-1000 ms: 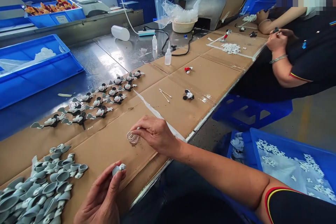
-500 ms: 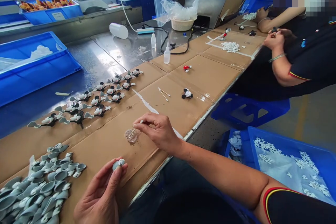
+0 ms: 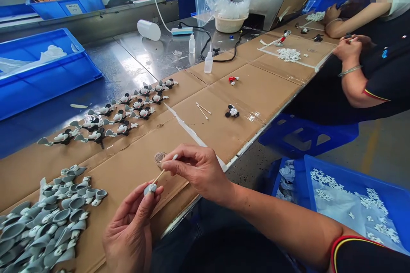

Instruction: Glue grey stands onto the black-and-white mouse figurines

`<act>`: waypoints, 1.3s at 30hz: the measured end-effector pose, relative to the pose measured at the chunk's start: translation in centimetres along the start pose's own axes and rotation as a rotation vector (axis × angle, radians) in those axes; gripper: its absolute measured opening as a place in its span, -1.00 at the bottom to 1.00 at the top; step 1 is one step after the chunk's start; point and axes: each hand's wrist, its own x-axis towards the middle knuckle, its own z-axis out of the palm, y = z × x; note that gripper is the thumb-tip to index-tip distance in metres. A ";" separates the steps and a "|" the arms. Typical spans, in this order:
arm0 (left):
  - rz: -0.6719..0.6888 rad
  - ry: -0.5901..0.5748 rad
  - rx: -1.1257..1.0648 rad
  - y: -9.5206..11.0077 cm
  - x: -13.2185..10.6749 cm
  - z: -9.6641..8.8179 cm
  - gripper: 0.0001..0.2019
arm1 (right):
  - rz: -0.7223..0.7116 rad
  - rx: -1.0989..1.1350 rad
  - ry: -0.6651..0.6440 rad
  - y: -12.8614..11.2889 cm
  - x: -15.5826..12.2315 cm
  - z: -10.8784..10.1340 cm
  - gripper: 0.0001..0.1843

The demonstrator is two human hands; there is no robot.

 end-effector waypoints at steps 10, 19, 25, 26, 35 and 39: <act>0.017 -0.014 0.006 -0.3 -0.1 -0.3 -0.69 | -0.147 -0.170 -0.036 0.4 -0.1 0.1 -0.95; -0.007 -0.034 0.018 -0.3 -0.2 -0.3 -0.72 | -0.166 -0.256 -0.072 0.2 -0.1 0.0 -0.94; 0.013 -0.028 0.026 -0.4 -0.3 -0.4 -0.71 | -0.303 -0.372 -0.159 -0.2 0.0 -0.2 -0.93; 0.015 -0.026 0.028 -0.4 -0.3 -0.4 -0.71 | -0.332 -0.399 -0.171 -0.3 0.0 -0.3 -0.94; 0.045 -0.024 0.047 -0.6 -0.2 -0.4 -0.73 | -0.508 -0.553 -0.267 -2.0 -0.3 -0.2 -0.91; -0.001 -0.004 0.037 -0.4 -0.2 -0.3 -0.70 | -0.502 -0.509 -0.140 -2.0 0.1 -0.4 -0.92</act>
